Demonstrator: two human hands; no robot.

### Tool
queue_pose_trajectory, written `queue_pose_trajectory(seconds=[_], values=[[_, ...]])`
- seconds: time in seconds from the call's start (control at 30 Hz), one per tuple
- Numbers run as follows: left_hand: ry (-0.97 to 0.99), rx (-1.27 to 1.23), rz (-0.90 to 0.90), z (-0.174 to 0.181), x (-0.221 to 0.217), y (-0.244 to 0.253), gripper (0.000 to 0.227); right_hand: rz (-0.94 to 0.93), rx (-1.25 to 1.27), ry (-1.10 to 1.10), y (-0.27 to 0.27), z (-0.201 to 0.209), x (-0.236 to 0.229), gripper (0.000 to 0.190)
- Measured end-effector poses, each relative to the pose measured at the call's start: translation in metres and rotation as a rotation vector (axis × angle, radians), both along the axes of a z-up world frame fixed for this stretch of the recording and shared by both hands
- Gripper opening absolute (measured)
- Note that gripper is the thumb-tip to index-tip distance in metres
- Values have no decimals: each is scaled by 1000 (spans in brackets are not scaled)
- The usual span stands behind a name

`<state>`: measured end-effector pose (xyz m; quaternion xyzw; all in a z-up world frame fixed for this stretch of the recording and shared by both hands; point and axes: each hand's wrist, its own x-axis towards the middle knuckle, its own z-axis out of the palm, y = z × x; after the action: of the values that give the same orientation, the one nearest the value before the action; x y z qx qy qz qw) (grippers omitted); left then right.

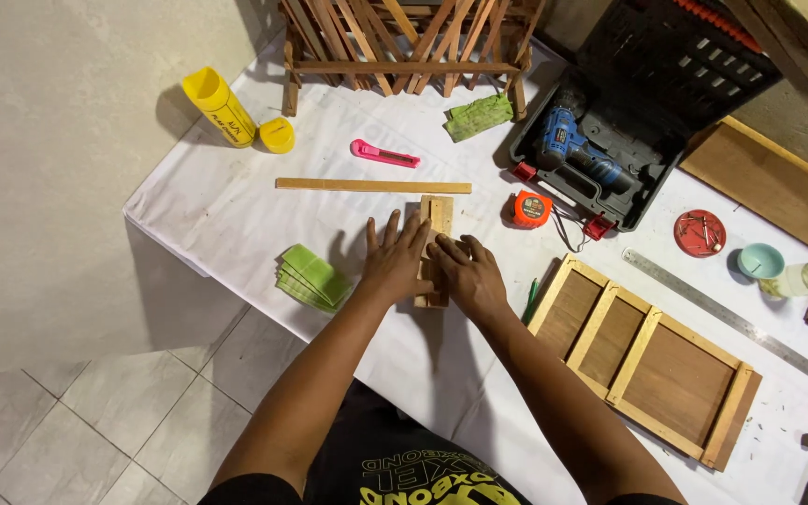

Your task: The recorder is assembling and measuring wooden pieces at a workbench.

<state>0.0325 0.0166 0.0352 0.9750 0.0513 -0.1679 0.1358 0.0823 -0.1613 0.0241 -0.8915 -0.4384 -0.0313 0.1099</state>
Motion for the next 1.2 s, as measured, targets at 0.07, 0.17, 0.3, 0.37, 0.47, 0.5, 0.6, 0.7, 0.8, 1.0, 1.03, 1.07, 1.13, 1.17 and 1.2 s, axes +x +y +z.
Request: queue_pose_trajectory(seconds=[0.07, 0.17, 0.3, 0.37, 0.47, 0.5, 0.6, 0.7, 0.8, 1.0, 1.03, 1.07, 1.13, 1.17, 1.2], values=[[74, -23, 33, 1, 8, 3, 136, -19, -15, 30, 11, -5, 20, 58], [158, -75, 97, 2, 15, 5, 145, -41, -19, 65, 24, -12, 46, 57], [87, -87, 119, -14, 14, 3, 145, -88, -5, 187, 39, 11, 56, 52], [77, -72, 115, -9, 9, 0, 141, -67, -14, 136, 33, 2, 46, 56], [39, -30, 99, -5, -4, -9, 129, -29, -14, 149, 24, 21, 13, 60], [7, 0, 84, -4, -6, -11, 121, -15, -2, 209, 22, 33, 2, 62], [-91, 37, 8, -4, -23, -23, 96, -12, 18, 285, 7, 40, -30, 59], [-157, 43, -59, -19, -46, -33, 77, 4, 78, 199, -15, -7, -45, 56], [-259, 39, -79, -29, -64, -41, 70, -51, 121, 203, -21, -13, -47, 62], [-236, 39, -58, -25, -34, -27, 73, -27, 45, 244, 5, 21, -9, 55], [-234, 36, -64, -25, -21, -22, 73, -33, 43, 246, 8, 15, 3, 55], [-234, 45, -60, -24, -9, -18, 75, 10, 67, 192, 11, 10, 15, 49], [-235, 53, -55, -24, 15, -7, 77, 54, 88, 136, 20, 4, 38, 43], [-238, 31, -43, -25, 24, -3, 77, 77, 69, 109, 24, 5, 47, 38], [-240, 9, -32, -26, 32, 0, 78, 100, 50, 81, 27, 5, 55, 32]])
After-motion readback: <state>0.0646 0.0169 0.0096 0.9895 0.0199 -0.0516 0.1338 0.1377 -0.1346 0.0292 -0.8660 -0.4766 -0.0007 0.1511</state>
